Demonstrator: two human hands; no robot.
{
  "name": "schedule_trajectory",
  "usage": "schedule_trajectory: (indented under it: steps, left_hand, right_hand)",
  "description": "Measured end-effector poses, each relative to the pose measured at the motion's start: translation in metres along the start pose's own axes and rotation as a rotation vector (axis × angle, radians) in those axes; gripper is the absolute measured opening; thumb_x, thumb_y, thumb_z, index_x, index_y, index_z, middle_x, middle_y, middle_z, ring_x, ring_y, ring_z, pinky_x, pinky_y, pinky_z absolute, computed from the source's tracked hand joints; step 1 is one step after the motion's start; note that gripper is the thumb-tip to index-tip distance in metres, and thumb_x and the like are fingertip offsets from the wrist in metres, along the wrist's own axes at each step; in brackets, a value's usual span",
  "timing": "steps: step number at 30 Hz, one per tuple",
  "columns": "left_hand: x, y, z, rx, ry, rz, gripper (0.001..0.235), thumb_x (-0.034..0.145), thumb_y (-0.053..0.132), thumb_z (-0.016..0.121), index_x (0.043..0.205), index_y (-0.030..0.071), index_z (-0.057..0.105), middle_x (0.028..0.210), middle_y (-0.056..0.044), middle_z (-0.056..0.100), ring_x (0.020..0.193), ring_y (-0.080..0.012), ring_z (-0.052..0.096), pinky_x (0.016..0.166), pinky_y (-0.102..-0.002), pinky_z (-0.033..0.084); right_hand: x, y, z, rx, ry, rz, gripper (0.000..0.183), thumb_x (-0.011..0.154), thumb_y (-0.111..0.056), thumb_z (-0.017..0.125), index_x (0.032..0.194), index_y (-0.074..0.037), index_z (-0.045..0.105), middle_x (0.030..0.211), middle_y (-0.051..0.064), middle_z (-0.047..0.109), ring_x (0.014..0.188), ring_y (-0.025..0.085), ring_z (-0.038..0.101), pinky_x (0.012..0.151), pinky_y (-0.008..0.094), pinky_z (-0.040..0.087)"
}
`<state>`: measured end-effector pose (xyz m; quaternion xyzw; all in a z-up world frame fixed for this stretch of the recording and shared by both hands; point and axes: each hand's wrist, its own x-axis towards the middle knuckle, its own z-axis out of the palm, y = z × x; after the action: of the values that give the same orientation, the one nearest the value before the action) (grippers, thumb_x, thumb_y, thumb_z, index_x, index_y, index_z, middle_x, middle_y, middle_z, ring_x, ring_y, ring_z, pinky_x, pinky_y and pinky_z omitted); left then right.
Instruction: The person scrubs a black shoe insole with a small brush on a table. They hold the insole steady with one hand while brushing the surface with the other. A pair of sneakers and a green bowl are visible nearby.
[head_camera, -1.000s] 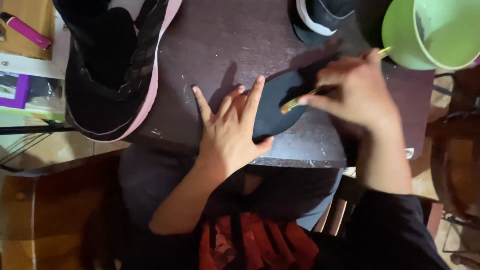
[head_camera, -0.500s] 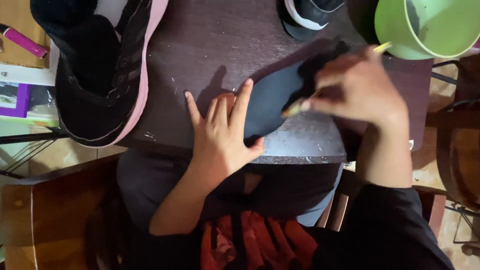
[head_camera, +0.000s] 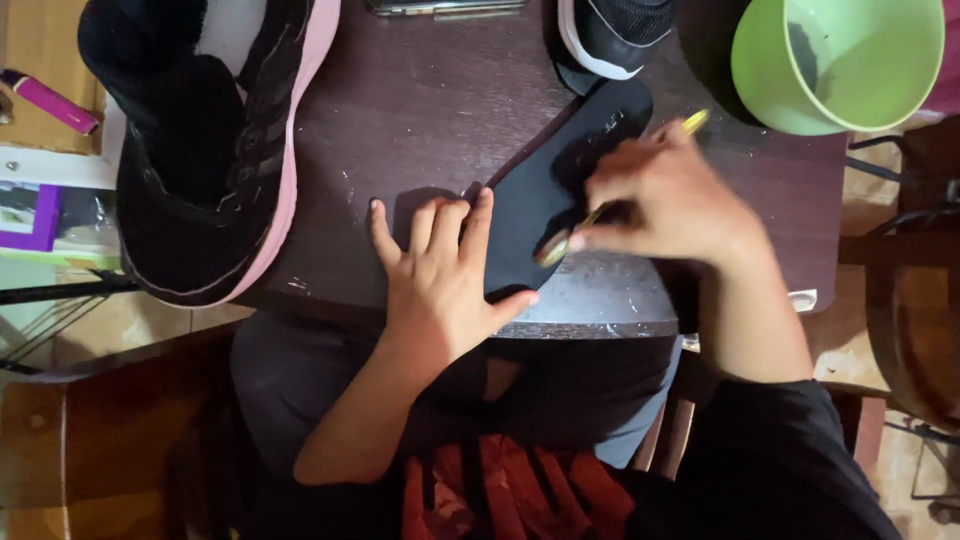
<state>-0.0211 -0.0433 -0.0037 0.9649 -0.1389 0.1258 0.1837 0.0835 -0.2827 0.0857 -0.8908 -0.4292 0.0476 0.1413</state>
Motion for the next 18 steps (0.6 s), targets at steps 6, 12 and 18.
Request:
schedule_trajectory:
  steps: [6, 12, 18]
  left_hand:
    - [0.002, -0.001, 0.001, -0.027, -0.069, -0.021, 0.115, 0.054, 0.081, 0.084, 0.141, 0.011, 0.057, 0.128, -0.006, 0.056, 0.129, -0.0274, 0.049, 0.112, -0.077, 0.022]
    - [0.002, -0.002, 0.002, -0.091, -0.084, -0.031, 0.121, 0.050, 0.076, 0.089, 0.142, 0.007, 0.053, 0.140, -0.008, 0.052, 0.143, -0.0276, 0.042, 0.113, -0.081, 0.014]
    - [0.004, 0.000, 0.006, -0.101, -0.072, -0.054, 0.123, 0.046, 0.075, 0.091, 0.141, 0.008, 0.053, 0.144, -0.009, 0.050, 0.146, -0.0278, 0.039, 0.114, -0.081, 0.013]
  right_hand:
    - [-0.001, 0.007, 0.030, -0.243, 0.160, 0.213, 0.050, 0.096, -0.063, 0.075, 0.079, -0.016, 0.067, 0.077, -0.002, 0.064, 0.084, 0.024, 0.063, 0.082, 0.044, 0.034]
    - [0.006, 0.010, 0.034, -0.150, 0.228, 0.112, 0.040, 0.096, -0.056, 0.078, 0.084, -0.018, 0.073, 0.072, -0.003, 0.060, 0.074, 0.019, 0.060, 0.078, 0.039, 0.032]
    - [0.027, -0.016, 0.034, -0.085, 0.271, -0.069, 0.055, 0.093, -0.057, 0.075, 0.069, -0.010, 0.058, 0.063, 0.002, 0.047, 0.059, 0.024, 0.050, 0.061, 0.042, 0.034]
